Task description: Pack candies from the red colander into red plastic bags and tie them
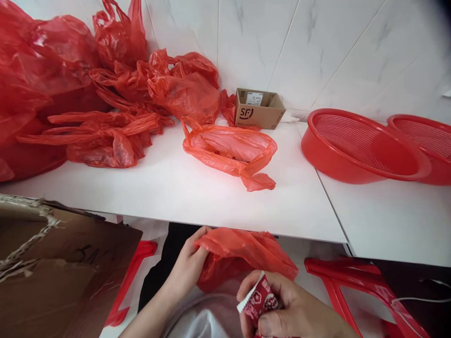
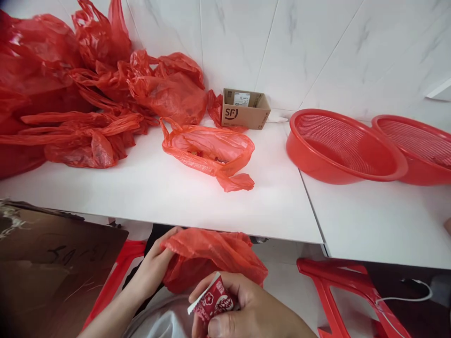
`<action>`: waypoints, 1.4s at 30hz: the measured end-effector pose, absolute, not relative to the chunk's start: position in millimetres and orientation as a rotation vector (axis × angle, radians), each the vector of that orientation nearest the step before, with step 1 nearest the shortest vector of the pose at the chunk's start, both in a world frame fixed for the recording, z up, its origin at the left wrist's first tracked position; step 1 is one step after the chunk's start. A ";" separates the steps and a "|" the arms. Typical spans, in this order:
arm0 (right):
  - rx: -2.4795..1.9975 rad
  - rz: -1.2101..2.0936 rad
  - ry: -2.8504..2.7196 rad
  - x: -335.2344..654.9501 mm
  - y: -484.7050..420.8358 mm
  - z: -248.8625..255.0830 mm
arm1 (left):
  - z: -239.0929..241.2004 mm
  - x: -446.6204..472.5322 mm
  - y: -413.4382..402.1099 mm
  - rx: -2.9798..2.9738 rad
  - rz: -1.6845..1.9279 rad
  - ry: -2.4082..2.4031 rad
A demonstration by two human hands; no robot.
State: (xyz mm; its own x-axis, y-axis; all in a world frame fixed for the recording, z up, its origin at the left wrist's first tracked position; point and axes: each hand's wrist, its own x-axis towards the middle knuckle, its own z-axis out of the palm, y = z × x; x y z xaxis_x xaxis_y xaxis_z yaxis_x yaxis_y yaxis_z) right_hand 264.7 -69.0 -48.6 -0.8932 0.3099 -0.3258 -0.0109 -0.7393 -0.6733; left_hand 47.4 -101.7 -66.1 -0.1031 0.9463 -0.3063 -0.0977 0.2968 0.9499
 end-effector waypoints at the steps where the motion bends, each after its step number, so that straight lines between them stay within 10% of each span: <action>1: -0.648 2.670 -1.037 260.8 -69.3 -51.1 | -59.2 49.9 -95.3 0.843 1.126 1.306; 8: -1.040 2.039 -0.812 239.9 -13.8 -54.0 | -20.9 46.8 -64.5 0.873 1.130 1.127; 15: -1.196 1.095 -1.842 249.1 62.4 -31.1 | -16.0 28.7 -50.3 0.624 1.329 1.084; 42: -0.836 1.362 -2.223 191.9 107.0 47.2 | -30.4 -54.5 -43.2 0.783 1.407 1.474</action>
State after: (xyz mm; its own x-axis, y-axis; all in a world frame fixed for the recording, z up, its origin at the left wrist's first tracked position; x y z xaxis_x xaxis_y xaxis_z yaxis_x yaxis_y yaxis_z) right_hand 191.9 107.0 47.2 -0.7407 0.6713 0.0271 0.2807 0.3459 -0.8953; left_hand -54.5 -43.2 -30.4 -0.3723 0.9088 -0.1882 -0.1458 0.1430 0.9789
